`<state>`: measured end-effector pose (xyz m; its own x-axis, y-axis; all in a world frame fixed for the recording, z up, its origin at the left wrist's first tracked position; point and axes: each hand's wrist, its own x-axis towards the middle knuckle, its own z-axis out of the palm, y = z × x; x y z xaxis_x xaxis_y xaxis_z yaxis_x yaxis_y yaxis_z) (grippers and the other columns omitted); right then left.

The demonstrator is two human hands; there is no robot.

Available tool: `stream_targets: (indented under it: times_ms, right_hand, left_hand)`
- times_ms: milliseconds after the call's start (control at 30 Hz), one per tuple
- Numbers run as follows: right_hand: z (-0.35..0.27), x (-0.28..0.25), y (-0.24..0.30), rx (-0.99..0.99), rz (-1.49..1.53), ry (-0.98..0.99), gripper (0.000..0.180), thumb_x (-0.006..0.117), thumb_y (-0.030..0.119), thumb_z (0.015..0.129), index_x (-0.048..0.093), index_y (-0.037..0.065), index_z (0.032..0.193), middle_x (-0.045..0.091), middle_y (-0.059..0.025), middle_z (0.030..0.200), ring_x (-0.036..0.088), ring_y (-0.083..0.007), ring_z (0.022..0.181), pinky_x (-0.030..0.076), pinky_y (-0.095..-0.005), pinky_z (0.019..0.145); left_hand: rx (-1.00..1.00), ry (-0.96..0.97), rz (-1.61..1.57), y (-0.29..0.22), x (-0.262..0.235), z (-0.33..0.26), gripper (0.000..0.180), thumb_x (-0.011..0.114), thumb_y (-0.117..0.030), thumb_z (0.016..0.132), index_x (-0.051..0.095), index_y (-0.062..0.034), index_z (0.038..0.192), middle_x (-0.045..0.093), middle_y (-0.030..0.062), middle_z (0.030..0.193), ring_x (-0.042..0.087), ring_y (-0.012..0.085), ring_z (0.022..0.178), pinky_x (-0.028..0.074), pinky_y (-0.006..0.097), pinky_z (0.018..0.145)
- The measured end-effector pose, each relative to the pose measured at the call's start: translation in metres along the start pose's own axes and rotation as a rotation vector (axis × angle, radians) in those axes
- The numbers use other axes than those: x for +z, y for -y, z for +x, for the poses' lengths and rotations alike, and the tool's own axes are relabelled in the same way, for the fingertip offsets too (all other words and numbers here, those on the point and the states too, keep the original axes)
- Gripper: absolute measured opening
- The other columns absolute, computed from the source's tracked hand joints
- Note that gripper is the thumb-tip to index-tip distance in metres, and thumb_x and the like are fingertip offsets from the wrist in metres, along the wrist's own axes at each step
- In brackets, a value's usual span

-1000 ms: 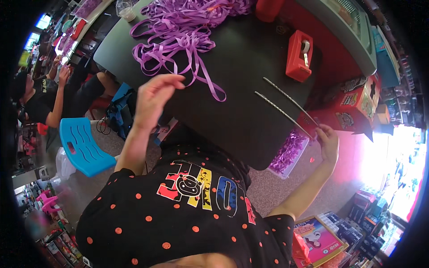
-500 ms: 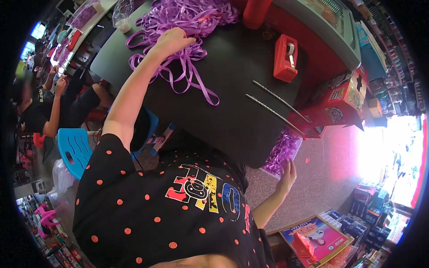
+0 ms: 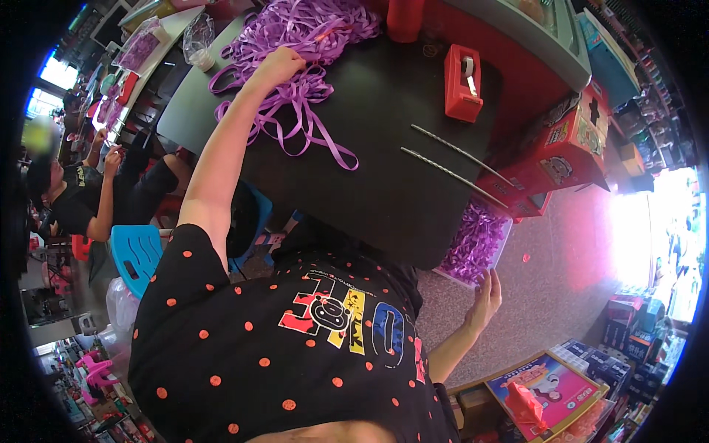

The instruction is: Assembling and packaging purple ribbons into small containers using tape and scissors.

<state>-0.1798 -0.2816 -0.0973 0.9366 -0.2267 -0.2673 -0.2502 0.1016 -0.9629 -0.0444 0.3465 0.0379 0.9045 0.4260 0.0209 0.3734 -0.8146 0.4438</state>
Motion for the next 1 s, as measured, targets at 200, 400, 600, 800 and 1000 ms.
stream_targets:
  times_ms: [200, 400, 600, 800, 1000]
  right_hand:
    - [-0.002, 0.019, -0.005, 0.032, -0.188, 0.111, 0.034, 0.056, 0.012, 0.093, 0.053, -0.003, 0.123, 0.062, -0.0099, 0.112, 0.059, -0.0145, 0.099, 0.045, -0.0257, 0.089]
    - [-0.007, 0.018, 0.002, -0.008, -0.119, 0.099, 0.033, 0.057, 0.013, 0.092, 0.055, -0.003, 0.121, 0.063, -0.0091, 0.109, 0.059, -0.0139, 0.095, 0.046, -0.0245, 0.086]
    - [-0.018, 0.033, 0.034, -0.166, -0.105, 0.065, 0.030, 0.056, 0.008, 0.091, 0.057, -0.003, 0.118, 0.064, -0.0087, 0.105, 0.059, -0.0132, 0.092, 0.046, -0.0256, 0.085]
    - [-0.060, 0.084, 0.102, -0.512, 0.159, 0.515, 0.067, 0.069, 0.037, 0.078, 0.050, -0.011, 0.122, 0.054, -0.0245, 0.122, 0.050, -0.0309, 0.119, 0.033, -0.0381, 0.105]
    - [-0.068, 0.093, 0.134, -0.264, 0.048, 0.562, 0.054, 0.070, 0.030, 0.081, 0.053, -0.007, 0.117, 0.061, -0.0098, 0.093, 0.056, -0.0135, 0.078, 0.044, -0.0249, 0.070]
  left_hand:
    - [-0.045, 0.143, 0.067, -0.013, 0.002, -0.002, 0.027, 0.069, -0.029, 0.073, 0.071, -0.0085, 0.090, 0.068, 0.0149, 0.092, 0.065, 0.0291, 0.091, 0.049, 0.038, 0.082]
    - [0.021, -0.023, -0.004, -0.014, 0.000, -0.016, 0.021, 0.070, -0.025, 0.073, 0.070, -0.0100, 0.089, 0.067, 0.0120, 0.087, 0.064, 0.0285, 0.088, 0.049, 0.038, 0.079]
    - [0.545, -0.107, -0.215, -0.096, -0.015, -0.094, 0.019, 0.065, -0.019, 0.081, 0.066, -0.0019, 0.091, 0.063, 0.0116, 0.084, 0.063, 0.0247, 0.080, 0.049, 0.034, 0.071]
    - [0.847, 0.694, -0.552, -0.204, 0.016, -0.248, 0.017, 0.056, -0.021, 0.087, 0.057, -0.0049, 0.094, 0.062, 0.0154, 0.083, 0.062, 0.0344, 0.075, 0.050, 0.042, 0.066]
    - [0.809, 0.681, -0.713, -0.261, 0.025, -0.235, 0.017, 0.059, -0.019, 0.088, 0.055, -0.0046, 0.095, 0.064, 0.0171, 0.077, 0.064, 0.0347, 0.073, 0.049, 0.041, 0.062]
